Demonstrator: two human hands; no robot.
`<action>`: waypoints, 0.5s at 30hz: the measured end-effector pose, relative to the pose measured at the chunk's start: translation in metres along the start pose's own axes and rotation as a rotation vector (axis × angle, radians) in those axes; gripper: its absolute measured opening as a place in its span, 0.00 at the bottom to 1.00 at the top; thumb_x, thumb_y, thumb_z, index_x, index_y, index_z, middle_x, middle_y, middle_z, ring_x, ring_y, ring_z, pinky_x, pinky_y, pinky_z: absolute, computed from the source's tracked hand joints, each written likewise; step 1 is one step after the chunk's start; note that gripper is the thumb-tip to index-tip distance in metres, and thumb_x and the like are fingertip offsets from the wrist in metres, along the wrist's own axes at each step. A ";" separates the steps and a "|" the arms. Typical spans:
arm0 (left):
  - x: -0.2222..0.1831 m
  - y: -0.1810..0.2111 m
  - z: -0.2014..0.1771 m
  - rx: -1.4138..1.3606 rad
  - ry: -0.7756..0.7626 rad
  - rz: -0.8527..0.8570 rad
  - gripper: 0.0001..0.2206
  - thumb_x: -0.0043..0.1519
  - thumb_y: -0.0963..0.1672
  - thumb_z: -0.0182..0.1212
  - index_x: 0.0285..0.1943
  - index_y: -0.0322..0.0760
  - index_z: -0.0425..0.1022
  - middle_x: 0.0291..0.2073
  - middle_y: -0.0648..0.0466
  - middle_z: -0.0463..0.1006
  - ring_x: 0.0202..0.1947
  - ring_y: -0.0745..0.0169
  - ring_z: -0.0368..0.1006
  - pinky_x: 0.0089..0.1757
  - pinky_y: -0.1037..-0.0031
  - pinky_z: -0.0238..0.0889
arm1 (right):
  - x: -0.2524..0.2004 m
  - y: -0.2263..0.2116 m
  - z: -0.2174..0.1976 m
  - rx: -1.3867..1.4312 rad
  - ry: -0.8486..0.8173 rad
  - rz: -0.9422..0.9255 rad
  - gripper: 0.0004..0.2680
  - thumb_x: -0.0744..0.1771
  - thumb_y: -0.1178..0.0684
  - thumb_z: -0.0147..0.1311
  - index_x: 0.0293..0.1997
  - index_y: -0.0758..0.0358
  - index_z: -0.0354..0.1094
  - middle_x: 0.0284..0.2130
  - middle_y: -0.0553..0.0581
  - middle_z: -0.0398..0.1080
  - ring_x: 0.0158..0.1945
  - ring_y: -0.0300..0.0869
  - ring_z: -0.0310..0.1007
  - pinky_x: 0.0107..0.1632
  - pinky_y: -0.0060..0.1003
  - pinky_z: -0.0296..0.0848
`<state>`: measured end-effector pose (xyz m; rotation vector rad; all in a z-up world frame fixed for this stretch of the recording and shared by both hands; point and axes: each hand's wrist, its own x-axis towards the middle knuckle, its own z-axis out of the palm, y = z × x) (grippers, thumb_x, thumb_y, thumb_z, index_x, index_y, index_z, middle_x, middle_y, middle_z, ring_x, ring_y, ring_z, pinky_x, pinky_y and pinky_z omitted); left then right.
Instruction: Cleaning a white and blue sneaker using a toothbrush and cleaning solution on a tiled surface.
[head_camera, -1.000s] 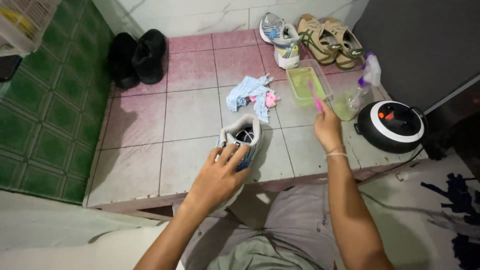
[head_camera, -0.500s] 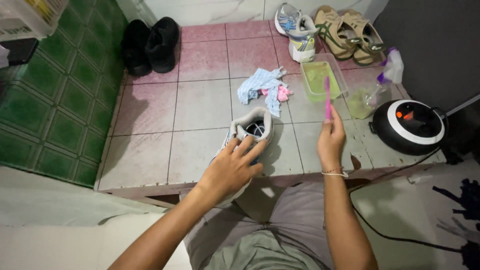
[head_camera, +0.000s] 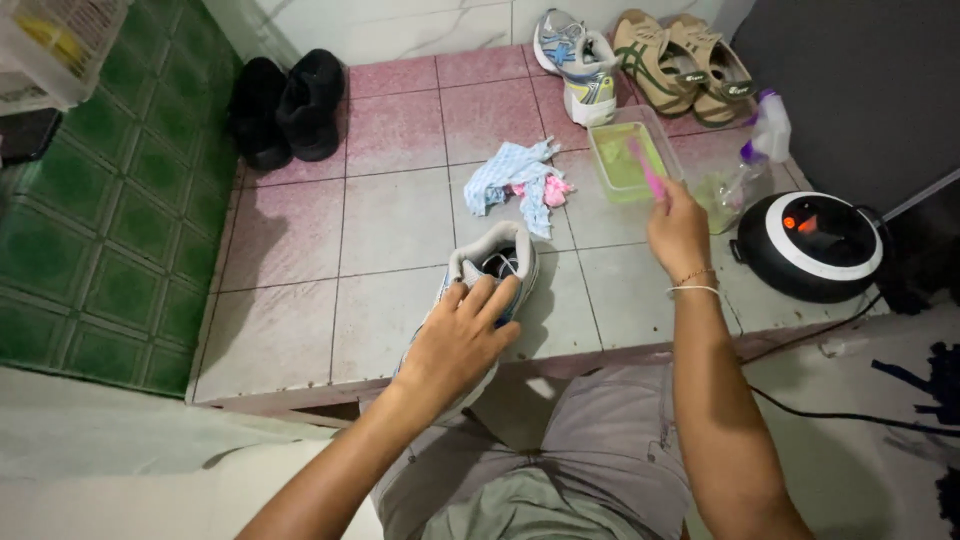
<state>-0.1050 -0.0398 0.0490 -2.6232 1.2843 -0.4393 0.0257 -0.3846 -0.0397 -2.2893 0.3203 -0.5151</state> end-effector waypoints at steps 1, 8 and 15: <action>0.001 0.002 0.009 -0.005 -0.005 -0.002 0.09 0.55 0.42 0.70 0.43 0.50 0.80 0.59 0.46 0.66 0.59 0.43 0.61 0.51 0.56 0.56 | -0.006 -0.004 -0.002 -0.002 -0.007 0.003 0.15 0.70 0.55 0.42 0.65 0.55 0.68 0.56 0.61 0.71 0.62 0.53 0.67 0.63 0.50 0.64; 0.000 0.008 0.034 -0.071 0.296 -0.097 0.06 0.55 0.42 0.65 0.39 0.47 0.77 0.58 0.44 0.70 0.59 0.43 0.65 0.51 0.57 0.58 | -0.060 -0.053 -0.013 0.123 0.080 0.097 0.16 0.70 0.56 0.42 0.66 0.56 0.66 0.55 0.70 0.70 0.61 0.60 0.66 0.61 0.55 0.65; -0.061 0.026 -0.013 -0.441 0.169 -0.546 0.36 0.54 0.55 0.73 0.69 0.39 0.66 0.70 0.33 0.54 0.69 0.32 0.52 0.60 0.41 0.51 | -0.122 -0.067 -0.014 0.297 -0.121 0.080 0.16 0.72 0.53 0.41 0.70 0.57 0.60 0.24 0.46 0.62 0.19 0.30 0.52 0.18 0.24 0.55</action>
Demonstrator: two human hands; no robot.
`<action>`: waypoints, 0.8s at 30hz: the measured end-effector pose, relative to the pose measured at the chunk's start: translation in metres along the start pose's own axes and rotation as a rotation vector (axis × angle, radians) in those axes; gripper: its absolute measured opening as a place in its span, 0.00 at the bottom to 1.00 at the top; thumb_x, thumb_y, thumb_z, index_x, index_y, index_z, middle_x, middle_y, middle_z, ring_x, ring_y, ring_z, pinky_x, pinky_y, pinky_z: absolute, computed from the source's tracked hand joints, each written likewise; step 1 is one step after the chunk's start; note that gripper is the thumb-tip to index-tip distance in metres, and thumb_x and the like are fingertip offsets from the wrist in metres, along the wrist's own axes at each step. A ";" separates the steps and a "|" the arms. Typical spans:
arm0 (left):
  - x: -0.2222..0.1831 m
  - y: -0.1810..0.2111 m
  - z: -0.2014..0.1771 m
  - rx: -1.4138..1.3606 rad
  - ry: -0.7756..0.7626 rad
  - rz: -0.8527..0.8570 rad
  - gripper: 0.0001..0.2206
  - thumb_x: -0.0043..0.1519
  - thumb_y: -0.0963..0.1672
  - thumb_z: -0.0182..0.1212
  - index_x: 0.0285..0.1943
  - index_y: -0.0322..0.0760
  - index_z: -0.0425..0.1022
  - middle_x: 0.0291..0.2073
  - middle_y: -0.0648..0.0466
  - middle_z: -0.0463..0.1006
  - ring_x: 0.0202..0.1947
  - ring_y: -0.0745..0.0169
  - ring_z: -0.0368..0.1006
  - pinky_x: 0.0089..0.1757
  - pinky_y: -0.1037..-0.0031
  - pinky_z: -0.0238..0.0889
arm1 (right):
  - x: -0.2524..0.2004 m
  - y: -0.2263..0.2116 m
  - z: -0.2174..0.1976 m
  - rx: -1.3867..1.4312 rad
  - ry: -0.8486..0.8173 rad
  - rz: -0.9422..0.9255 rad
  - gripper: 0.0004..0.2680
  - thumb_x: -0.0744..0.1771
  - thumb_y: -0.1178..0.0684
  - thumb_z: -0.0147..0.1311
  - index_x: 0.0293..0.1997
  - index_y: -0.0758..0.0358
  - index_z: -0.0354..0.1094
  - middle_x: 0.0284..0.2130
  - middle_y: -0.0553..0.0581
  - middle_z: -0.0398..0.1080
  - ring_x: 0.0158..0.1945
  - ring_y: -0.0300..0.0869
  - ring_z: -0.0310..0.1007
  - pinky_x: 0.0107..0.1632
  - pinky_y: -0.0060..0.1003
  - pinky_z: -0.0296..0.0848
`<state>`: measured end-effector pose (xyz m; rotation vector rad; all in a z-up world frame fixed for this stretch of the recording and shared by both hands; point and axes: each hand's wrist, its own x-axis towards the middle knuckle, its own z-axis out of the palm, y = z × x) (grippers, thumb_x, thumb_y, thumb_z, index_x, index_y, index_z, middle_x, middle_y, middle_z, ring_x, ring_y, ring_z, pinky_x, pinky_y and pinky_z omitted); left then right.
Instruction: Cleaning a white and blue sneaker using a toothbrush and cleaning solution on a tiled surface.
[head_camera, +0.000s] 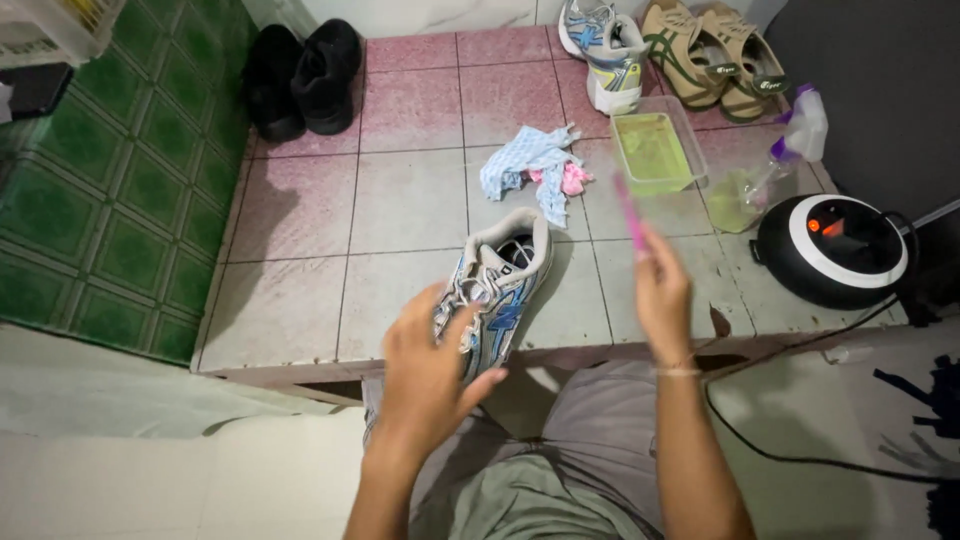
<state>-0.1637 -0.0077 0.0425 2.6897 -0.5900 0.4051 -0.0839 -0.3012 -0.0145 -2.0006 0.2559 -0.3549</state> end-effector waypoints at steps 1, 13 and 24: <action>-0.017 -0.005 0.009 -0.003 -0.002 -0.002 0.36 0.54 0.55 0.73 0.69 0.39 0.66 0.70 0.33 0.54 0.69 0.32 0.52 0.60 0.41 0.51 | -0.007 0.006 0.002 -0.003 -0.002 0.002 0.16 0.72 0.53 0.41 0.70 0.57 0.60 0.24 0.46 0.62 0.19 0.30 0.52 0.18 0.24 0.55; -0.054 -0.048 0.044 -0.519 0.169 -0.498 0.51 0.41 0.52 0.82 0.75 0.42 0.58 0.63 0.45 0.71 0.64 0.48 0.66 0.59 0.55 0.60 | -0.070 0.020 0.029 -0.201 -0.395 -0.695 0.15 0.69 0.60 0.51 0.64 0.54 0.67 0.22 0.47 0.60 0.23 0.35 0.57 0.24 0.32 0.58; -0.019 -0.099 0.049 -0.564 0.279 -0.299 0.50 0.34 0.55 0.82 0.70 0.42 0.69 0.51 0.44 0.83 0.54 0.43 0.76 0.60 0.60 0.50 | -0.072 0.025 0.043 -0.167 -0.221 -0.626 0.07 0.67 0.60 0.54 0.44 0.59 0.79 0.19 0.54 0.70 0.24 0.48 0.70 0.31 0.39 0.68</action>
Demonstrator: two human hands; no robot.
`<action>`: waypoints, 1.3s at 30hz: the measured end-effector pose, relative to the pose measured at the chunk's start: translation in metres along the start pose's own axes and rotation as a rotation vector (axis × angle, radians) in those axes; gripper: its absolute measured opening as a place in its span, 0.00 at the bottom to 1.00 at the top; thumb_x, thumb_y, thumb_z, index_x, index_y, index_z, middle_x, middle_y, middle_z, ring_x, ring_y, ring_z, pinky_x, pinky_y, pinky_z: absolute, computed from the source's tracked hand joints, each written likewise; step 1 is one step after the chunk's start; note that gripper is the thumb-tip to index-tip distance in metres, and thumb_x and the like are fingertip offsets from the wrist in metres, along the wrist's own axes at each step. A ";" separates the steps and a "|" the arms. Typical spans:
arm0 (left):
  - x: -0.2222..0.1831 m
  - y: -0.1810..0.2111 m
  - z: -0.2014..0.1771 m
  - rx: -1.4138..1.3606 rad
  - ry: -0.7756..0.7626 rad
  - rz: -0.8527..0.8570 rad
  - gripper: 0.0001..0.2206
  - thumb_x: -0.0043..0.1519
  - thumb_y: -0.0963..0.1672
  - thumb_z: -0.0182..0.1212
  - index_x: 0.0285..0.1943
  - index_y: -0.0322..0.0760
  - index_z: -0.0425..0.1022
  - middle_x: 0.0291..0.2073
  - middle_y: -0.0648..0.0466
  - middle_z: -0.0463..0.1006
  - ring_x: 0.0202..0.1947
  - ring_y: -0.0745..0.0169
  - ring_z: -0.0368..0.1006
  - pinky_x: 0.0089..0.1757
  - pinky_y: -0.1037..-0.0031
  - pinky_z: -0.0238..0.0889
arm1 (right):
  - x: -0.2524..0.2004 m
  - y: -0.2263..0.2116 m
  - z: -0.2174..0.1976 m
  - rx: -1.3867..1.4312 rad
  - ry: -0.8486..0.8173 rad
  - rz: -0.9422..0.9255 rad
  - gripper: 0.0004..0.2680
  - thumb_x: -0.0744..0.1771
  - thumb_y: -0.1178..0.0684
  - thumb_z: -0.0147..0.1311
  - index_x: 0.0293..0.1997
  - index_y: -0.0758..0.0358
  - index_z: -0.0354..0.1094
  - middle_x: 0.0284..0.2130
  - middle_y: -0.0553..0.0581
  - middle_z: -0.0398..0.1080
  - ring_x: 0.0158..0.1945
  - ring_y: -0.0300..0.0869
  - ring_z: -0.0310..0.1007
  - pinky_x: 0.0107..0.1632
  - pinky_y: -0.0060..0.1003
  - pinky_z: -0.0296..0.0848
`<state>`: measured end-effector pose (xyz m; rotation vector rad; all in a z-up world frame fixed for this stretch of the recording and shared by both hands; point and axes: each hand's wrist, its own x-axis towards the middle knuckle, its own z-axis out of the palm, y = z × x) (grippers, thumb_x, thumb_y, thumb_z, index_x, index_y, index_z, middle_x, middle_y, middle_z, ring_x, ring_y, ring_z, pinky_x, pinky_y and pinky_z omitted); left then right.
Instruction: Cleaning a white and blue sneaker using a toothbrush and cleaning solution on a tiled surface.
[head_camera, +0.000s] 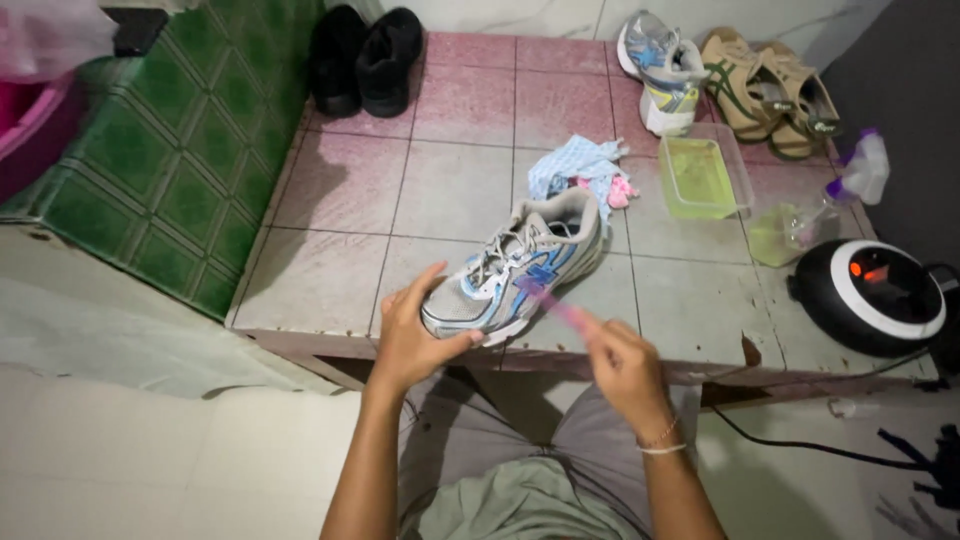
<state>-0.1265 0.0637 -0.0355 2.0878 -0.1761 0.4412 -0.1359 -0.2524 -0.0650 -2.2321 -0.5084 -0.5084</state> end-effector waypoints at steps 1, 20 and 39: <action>0.004 -0.005 0.001 0.001 0.009 0.003 0.50 0.34 0.55 0.82 0.70 0.42 0.69 0.51 0.44 0.83 0.54 0.43 0.76 0.60 0.60 0.50 | 0.007 -0.007 0.000 0.000 0.001 -0.009 0.07 0.67 0.60 0.54 0.44 0.59 0.79 0.19 0.54 0.70 0.24 0.48 0.70 0.31 0.39 0.68; -0.005 0.003 0.002 0.009 -0.008 0.123 0.36 0.45 0.50 0.81 0.65 0.43 0.76 0.54 0.48 0.82 0.55 0.47 0.76 0.60 0.55 0.53 | 0.099 0.082 -0.084 -0.149 0.327 0.381 0.13 0.70 0.61 0.47 0.61 0.68 0.70 0.50 0.72 0.73 0.58 0.62 0.69 0.59 0.54 0.66; -0.007 0.006 -0.009 0.162 -0.223 -0.045 0.52 0.38 0.62 0.75 0.73 0.45 0.61 0.64 0.47 0.73 0.64 0.42 0.65 0.61 0.56 0.53 | -0.012 -0.088 0.036 0.028 -0.086 0.059 0.17 0.68 0.60 0.48 0.66 0.57 0.64 0.37 0.52 0.76 0.20 0.34 0.60 0.23 0.31 0.59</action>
